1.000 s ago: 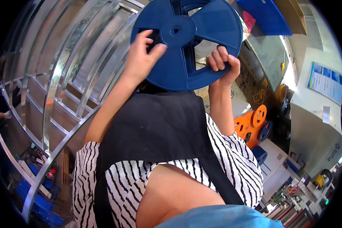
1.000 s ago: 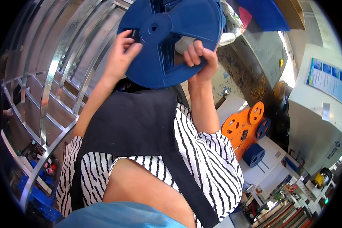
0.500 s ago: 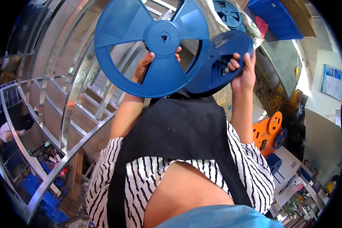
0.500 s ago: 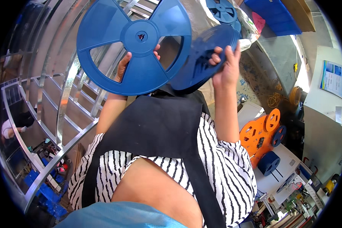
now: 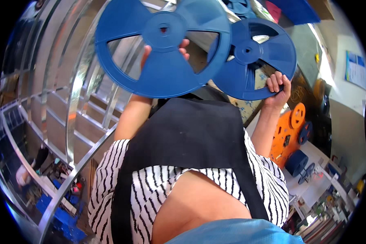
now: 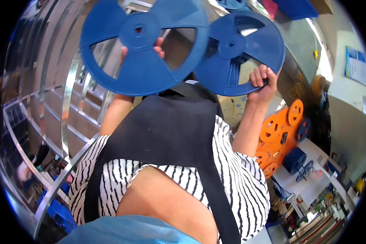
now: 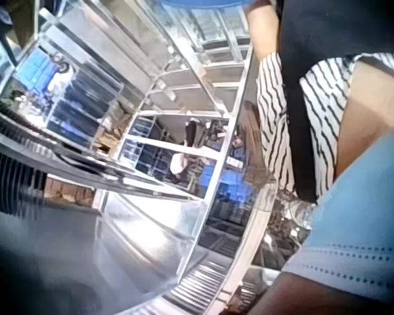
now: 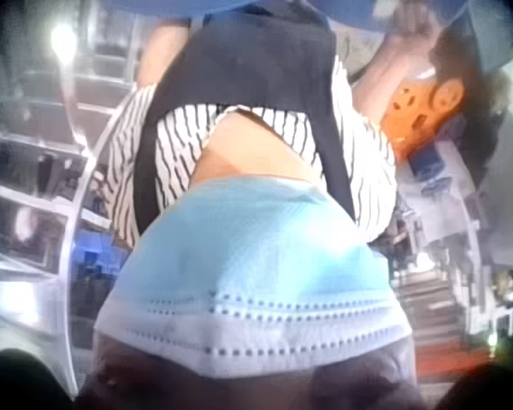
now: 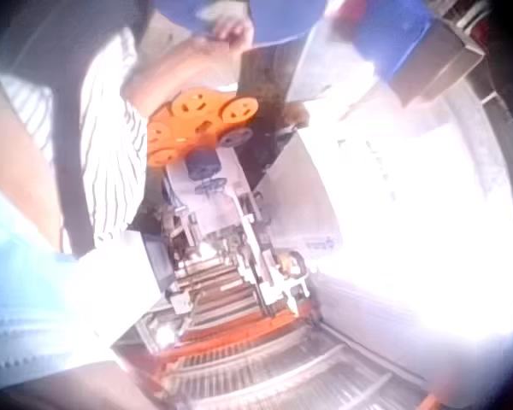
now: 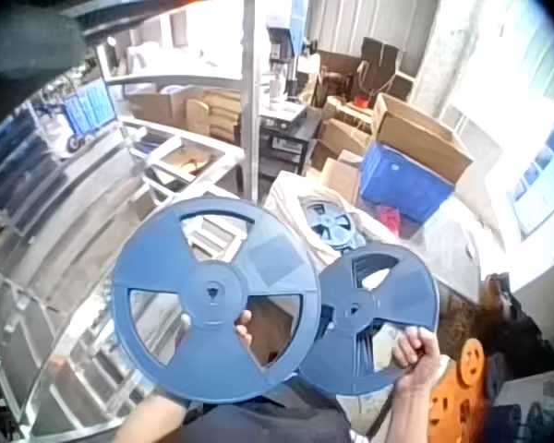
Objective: The person picks up blue plastic reels from a metal rack and a table, then uses a small handheld tool to scrape or deburr edges and surfaces. The person repeatedly flips the reels and works on different sides before placing them back on the rack or into a bag.
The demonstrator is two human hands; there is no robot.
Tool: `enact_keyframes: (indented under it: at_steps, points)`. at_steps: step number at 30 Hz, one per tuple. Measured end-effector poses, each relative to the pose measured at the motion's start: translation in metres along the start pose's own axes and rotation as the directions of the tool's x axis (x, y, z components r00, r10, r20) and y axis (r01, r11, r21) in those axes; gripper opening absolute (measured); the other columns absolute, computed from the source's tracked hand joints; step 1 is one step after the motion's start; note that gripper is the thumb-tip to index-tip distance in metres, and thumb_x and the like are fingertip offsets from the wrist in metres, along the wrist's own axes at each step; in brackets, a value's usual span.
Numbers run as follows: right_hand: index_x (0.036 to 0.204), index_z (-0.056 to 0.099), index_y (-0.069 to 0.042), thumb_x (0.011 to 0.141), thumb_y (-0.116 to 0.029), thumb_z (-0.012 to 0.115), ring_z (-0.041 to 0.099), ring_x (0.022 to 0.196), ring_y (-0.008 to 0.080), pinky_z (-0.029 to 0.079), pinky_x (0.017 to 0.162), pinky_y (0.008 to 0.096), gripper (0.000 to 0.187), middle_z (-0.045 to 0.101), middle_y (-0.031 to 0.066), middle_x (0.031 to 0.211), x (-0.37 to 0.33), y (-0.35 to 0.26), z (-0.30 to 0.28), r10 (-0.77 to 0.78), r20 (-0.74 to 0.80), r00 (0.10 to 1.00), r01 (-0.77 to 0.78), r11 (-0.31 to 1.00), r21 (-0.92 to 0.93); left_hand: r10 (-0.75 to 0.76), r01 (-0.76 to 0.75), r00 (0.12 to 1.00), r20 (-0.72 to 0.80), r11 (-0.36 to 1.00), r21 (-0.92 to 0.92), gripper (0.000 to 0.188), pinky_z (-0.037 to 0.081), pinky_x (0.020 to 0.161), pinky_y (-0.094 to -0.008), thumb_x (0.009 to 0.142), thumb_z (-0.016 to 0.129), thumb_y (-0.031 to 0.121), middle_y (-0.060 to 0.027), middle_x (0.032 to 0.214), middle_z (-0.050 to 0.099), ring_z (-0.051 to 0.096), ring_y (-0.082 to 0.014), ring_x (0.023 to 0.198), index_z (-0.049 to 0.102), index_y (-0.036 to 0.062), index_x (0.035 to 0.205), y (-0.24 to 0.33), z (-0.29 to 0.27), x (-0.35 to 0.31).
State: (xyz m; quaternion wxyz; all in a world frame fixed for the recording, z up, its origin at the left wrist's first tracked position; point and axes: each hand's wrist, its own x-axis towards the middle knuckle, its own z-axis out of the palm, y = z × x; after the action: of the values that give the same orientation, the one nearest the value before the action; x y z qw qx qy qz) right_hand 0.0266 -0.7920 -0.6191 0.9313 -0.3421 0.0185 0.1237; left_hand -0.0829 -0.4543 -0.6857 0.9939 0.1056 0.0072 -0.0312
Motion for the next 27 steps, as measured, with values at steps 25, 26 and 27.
enact_keyframes:
  at_steps: [25, 26, 27]
  points:
    - [0.063, 0.042, -0.009, 0.088, -0.009, 0.052, 0.042, 0.047, 0.0073, 0.038, 0.045, 0.0225, 0.027, 0.045, -0.0006, 0.064, 0.046, 0.033, 0.014, 0.024, 0.427, 0.904, -0.271, 0.805, 0.528, 0.375, -0.225, 0.915, -0.146, 0.777, 0.588, 0.087, 0.052, 0.093, -0.0348, 0.075, 0.070, 0.051, -0.0225, 0.130, 0.048, 0.055, -0.0254, 0.110, 0.036, 0.0024, 0.139, 0.037, 0.035, -0.076]
    - [0.063, 0.042, -0.009, 0.088, -0.009, 0.052, 0.042, 0.047, 0.0076, 0.038, 0.046, 0.0228, 0.027, 0.045, -0.0005, 0.064, 0.049, 0.035, 0.017, 0.037, 0.430, 0.902, -0.284, 0.801, 0.528, 0.390, -0.223, 0.907, -0.160, 0.766, 0.602, 0.084, 0.052, 0.093, -0.0347, 0.076, 0.069, 0.048, -0.0221, 0.129, 0.049, 0.055, -0.0247, 0.110, 0.036, 0.0023, 0.139, 0.037, 0.038, -0.077]
    - [0.063, 0.042, -0.009, 0.088, -0.010, 0.052, 0.042, 0.047, 0.0077, 0.038, 0.046, 0.0228, 0.027, 0.044, -0.0005, 0.064, 0.052, 0.037, 0.019, 0.041, 0.441, 0.897, -0.297, 0.795, 0.529, 0.405, -0.221, 0.898, -0.174, 0.756, 0.617, 0.081, 0.052, 0.093, -0.0347, 0.078, 0.069, 0.046, -0.0217, 0.128, 0.050, 0.056, -0.0240, 0.110, 0.037, 0.0021, 0.138, 0.037, 0.043, -0.077]
